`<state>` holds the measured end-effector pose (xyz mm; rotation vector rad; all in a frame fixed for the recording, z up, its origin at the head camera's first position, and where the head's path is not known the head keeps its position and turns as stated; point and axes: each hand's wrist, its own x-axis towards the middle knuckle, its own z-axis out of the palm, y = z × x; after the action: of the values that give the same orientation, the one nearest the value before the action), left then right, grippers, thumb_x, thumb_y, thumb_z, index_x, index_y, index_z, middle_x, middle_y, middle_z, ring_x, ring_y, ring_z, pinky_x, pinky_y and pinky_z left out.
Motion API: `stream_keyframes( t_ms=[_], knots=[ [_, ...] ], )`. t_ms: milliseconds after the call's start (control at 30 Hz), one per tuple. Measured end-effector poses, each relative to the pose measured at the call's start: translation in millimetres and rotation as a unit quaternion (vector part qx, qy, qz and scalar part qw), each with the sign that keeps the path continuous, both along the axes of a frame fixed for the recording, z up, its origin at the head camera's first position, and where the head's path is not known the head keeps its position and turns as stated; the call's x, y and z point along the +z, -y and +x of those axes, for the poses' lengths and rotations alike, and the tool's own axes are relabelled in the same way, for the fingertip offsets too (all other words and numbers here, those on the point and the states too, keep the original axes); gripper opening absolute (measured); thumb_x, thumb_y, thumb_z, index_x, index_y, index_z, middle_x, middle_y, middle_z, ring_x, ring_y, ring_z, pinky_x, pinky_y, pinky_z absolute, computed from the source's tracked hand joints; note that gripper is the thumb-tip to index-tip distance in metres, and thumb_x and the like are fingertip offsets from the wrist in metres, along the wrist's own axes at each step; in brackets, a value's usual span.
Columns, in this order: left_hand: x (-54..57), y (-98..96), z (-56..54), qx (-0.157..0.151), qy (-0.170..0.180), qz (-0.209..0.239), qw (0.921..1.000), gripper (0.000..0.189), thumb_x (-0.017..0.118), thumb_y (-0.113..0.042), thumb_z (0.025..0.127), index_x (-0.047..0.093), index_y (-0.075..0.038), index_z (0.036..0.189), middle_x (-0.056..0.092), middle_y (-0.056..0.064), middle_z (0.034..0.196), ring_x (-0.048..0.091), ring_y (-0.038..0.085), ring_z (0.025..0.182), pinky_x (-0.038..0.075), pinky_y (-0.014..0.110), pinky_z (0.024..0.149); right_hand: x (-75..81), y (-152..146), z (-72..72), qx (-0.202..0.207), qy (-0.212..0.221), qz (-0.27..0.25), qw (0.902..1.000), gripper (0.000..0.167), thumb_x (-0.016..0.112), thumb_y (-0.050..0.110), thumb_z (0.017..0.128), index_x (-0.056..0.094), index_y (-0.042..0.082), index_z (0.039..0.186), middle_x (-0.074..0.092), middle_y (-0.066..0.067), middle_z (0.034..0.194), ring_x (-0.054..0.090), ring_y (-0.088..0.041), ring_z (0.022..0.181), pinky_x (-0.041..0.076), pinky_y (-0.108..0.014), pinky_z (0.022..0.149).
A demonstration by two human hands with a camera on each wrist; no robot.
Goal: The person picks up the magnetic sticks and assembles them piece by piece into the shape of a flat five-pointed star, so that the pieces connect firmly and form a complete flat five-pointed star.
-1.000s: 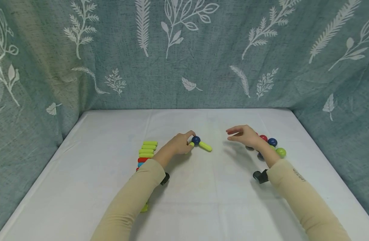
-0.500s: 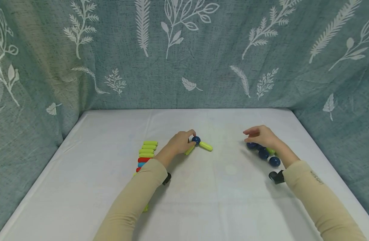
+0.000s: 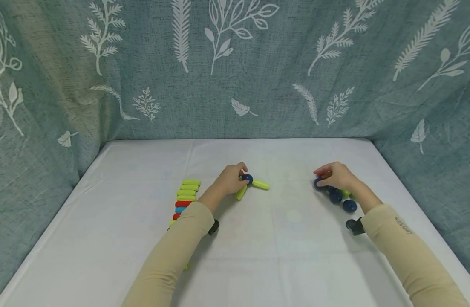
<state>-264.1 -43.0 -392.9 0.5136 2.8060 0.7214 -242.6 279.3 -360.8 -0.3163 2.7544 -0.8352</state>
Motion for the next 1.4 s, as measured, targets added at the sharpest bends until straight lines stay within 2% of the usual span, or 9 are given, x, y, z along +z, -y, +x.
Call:
stream_keyframes(
  t_ms=[133,500,700,1033,1400],
  knots=[
    [-0.7,3.4,-0.7,-0.001,0.006,0.004,1.0,0.038,0.059,-0.02,0.09,0.054,-0.009,0.125,0.059,0.012,0.112,0.056,0.022,0.101,0.046,0.033,0.084,-2.7,0.6,-1.4,0.005,-0.005,0.006,1.0,0.037,0.068,0.005,0.08,0.059,-0.008,0.114,0.059,-0.025,0.11,0.055,-0.038,0.102,0.046,-0.044,0.084],
    [-0.3,16.3,-2.2,0.015,0.034,0.008,0.9993,0.037,0.058,-0.023,0.091,0.057,-0.006,0.123,0.06,0.012,0.112,0.056,0.022,0.1,0.046,0.032,0.082,-9.1,3.1,-2.4,0.017,-0.012,0.015,0.9997,0.036,0.069,-0.004,0.074,0.061,-0.01,0.108,0.061,-0.025,0.106,0.056,-0.039,0.098,0.046,-0.044,0.083],
    [1.0,20.1,-0.5,0.013,0.038,0.022,0.999,0.037,0.058,-0.022,0.091,0.057,-0.006,0.124,0.06,0.013,0.112,0.057,0.023,0.1,0.047,0.032,0.082,-11.1,6.4,-4.0,0.026,-0.029,0.019,0.9991,0.031,0.069,-0.002,0.074,0.062,-0.009,0.104,0.063,-0.024,0.101,0.058,-0.038,0.094,0.047,-0.044,0.081],
    [3.5,20.5,2.3,0.024,0.044,0.027,0.9984,0.036,0.057,-0.021,0.091,0.057,-0.006,0.124,0.06,0.013,0.112,0.057,0.023,0.098,0.047,0.032,0.08,-19.1,23.3,-8.2,0.014,-0.028,-0.027,0.9991,0.033,0.071,0.007,0.076,0.062,-0.005,0.106,0.062,-0.021,0.105,0.058,-0.034,0.095,0.048,-0.041,0.08],
    [3.4,20.9,2.7,0.031,0.054,0.043,0.9971,0.036,0.058,-0.02,0.09,0.057,-0.006,0.123,0.06,0.013,0.111,0.056,0.023,0.098,0.047,0.031,0.08,-28.7,56.0,-15.1,-0.035,0.038,-0.12,0.9915,0.04,0.07,0.014,0.08,0.059,-0.001,0.115,0.057,-0.02,0.115,0.054,-0.031,0.103,0.047,-0.038,0.084]
  ],
)
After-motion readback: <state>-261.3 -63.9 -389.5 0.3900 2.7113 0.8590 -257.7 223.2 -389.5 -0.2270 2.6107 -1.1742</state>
